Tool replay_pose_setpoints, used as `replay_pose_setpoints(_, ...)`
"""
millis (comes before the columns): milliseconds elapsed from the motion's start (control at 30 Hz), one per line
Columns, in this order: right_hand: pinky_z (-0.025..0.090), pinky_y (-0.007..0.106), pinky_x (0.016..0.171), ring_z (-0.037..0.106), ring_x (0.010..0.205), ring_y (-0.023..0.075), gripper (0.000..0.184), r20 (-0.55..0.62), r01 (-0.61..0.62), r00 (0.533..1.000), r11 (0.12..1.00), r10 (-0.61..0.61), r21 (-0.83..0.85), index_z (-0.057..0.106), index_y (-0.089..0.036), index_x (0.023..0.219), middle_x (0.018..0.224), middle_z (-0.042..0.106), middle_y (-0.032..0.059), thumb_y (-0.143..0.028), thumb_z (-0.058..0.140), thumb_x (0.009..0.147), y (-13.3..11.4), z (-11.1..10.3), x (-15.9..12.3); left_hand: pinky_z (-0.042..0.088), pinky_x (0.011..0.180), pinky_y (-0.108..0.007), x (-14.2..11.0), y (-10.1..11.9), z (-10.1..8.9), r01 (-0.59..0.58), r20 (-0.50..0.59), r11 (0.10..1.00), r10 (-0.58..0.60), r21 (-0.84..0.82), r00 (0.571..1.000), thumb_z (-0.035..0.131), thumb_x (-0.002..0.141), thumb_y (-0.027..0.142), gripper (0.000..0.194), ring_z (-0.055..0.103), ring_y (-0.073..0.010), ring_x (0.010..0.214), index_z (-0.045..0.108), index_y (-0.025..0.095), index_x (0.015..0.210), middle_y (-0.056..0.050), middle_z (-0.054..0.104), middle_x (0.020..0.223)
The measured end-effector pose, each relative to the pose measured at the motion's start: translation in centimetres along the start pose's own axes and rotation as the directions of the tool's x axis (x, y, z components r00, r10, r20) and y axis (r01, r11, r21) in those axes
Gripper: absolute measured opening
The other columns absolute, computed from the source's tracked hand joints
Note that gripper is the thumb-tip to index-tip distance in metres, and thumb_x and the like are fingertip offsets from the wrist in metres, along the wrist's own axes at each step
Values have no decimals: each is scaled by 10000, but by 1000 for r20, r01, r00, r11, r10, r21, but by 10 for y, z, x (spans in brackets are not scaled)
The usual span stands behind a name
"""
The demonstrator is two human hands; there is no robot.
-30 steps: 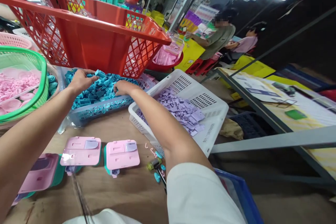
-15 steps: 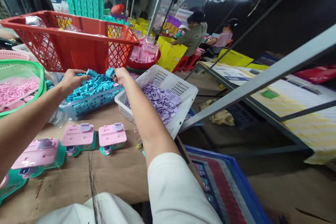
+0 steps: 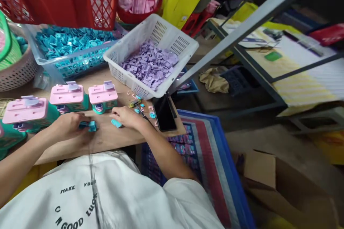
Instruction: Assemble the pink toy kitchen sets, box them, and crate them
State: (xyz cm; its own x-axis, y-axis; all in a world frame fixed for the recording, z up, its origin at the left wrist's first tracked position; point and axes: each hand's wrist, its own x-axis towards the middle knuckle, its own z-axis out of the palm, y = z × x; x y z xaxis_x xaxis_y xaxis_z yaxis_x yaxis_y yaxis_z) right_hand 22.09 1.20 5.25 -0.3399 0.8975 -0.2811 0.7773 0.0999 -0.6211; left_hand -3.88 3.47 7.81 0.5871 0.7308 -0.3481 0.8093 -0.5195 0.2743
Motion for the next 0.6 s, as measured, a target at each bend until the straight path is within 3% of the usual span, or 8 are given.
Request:
replay_pose_setpoints(133,467,253,773,651,837,145,212,-154,-33,986,984,60,178,627,-164,1046,953,709,44,-359,632,964,14,8,-9,564,796,-372,6,-2,0,75,-48,997,-74,21,996,487,870,453,534,734,-349,1034,701,167,1268,-141,751,1200)
replay_pose_setpoints(267,493,293,792,640,841,167,414,-283,-78,955,996,89,50,624,-161,1056,1056,679,77,-465,789,829,2,23,-19,568,844,-385,2,1,-3,67,-103,997,-70,-33,992,472,868,500,590,718,-345,1091,670,147,1298,-136,730,1259)
replay_pose_setpoints(333,497,308,810,637,852,176,402,-337,-100,936,995,100,17,626,-158,1029,1056,673,90,-461,794,824,-5,34,-16,570,841,-376,0,3,-2,62,-130,997,-69,-54,989,477,864,491,569,718,-332,1088,675,164,1285,-124,720,1288)
replay_pose_setpoints(467,515,299,781,630,766,148,154,-295,-48,952,991,84,126,628,-174,952,961,687,57,-238,725,851,-8,40,-9,562,800,-358,-6,4,-3,17,-197,994,-38,-108,980,483,872,522,547,727,-309,1024,692,174,1240,-134,722,1274)
replay_pose_setpoints(533,526,277,741,644,754,139,122,-231,26,972,970,32,242,631,-178,946,932,700,44,-129,652,836,-8,33,-12,555,786,-359,-10,3,-7,-19,-224,985,-19,-169,974,489,876,552,552,729,-301,980,700,172,1216,-144,731,1232)
replay_pose_setpoints(600,536,263,712,672,782,145,145,-183,136,980,925,-74,356,645,-184,986,917,717,37,-134,604,856,-12,18,-16,556,801,-356,-12,4,-11,-86,-242,955,16,-282,970,519,872,573,559,726,-291,973,701,175,1220,-140,740,1190)
